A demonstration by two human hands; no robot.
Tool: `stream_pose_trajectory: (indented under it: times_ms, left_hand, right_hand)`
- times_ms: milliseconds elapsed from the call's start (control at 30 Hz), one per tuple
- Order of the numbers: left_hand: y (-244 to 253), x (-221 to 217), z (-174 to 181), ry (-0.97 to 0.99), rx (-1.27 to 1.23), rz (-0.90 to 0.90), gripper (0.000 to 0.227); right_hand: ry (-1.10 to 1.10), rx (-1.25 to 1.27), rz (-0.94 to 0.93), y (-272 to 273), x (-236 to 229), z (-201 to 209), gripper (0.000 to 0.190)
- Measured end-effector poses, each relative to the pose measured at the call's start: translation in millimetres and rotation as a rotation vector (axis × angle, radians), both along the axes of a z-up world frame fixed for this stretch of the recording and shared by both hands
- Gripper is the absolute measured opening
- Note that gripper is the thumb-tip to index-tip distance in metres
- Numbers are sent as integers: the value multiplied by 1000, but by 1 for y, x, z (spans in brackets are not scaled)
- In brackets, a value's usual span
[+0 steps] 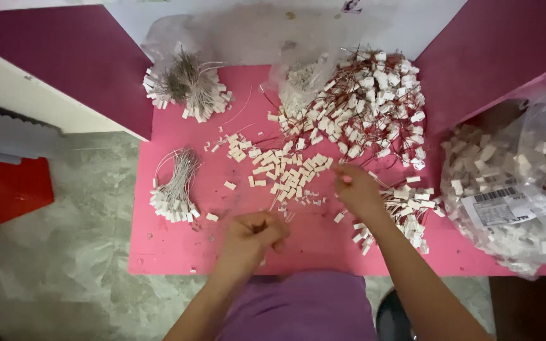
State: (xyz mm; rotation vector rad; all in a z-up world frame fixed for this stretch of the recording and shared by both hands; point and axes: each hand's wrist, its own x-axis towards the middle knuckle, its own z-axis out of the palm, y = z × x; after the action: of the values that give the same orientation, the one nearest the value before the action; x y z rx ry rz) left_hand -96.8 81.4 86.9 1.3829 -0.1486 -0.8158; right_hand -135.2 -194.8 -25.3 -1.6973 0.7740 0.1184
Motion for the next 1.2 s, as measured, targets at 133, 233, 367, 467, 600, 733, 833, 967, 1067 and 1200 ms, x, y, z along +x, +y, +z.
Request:
stream_pose_trajectory:
  times_ms: [133,233,367,467,600,733,833,967,1067,1200]
  left_hand:
    - [2,0,18,102,193,-1,11]
    - [8,1,12,69,232,-26,13]
    - [12,3,4,102,214,-18,14]
    - [8,5,16,120,235,-33,15]
    - [6,6,23,133,298,-37,14]
    - [5,10,17,135,279,-41,13]
    - [1,15,21,133,229,-34,14]
    - [-15,19,27,166,249,-18,12]
    - [-25,22,1,190,129,-20,12]
    - [-33,25,-21,179,-77,-15,15]
  right_hand:
    - [-275,-751,420,4,36,-10,70]
    - [289,-740,603,11,54,-10,83]
    - [200,-876,701,4,57,-41,58]
    - [197,-846,729,0,58,-43,53]
    - [-71,-953,839,-15,52,-77,20]
    - [-54,-360,364,2,47,9,32]
    - [-67,442,-104,8,29,13,31]
    - [-396,1133,-137,33,0,27,31]
    - [-430,1237,-141,50,-8,39,34]
    - [-412,1216,-166,53,-17,35,39]
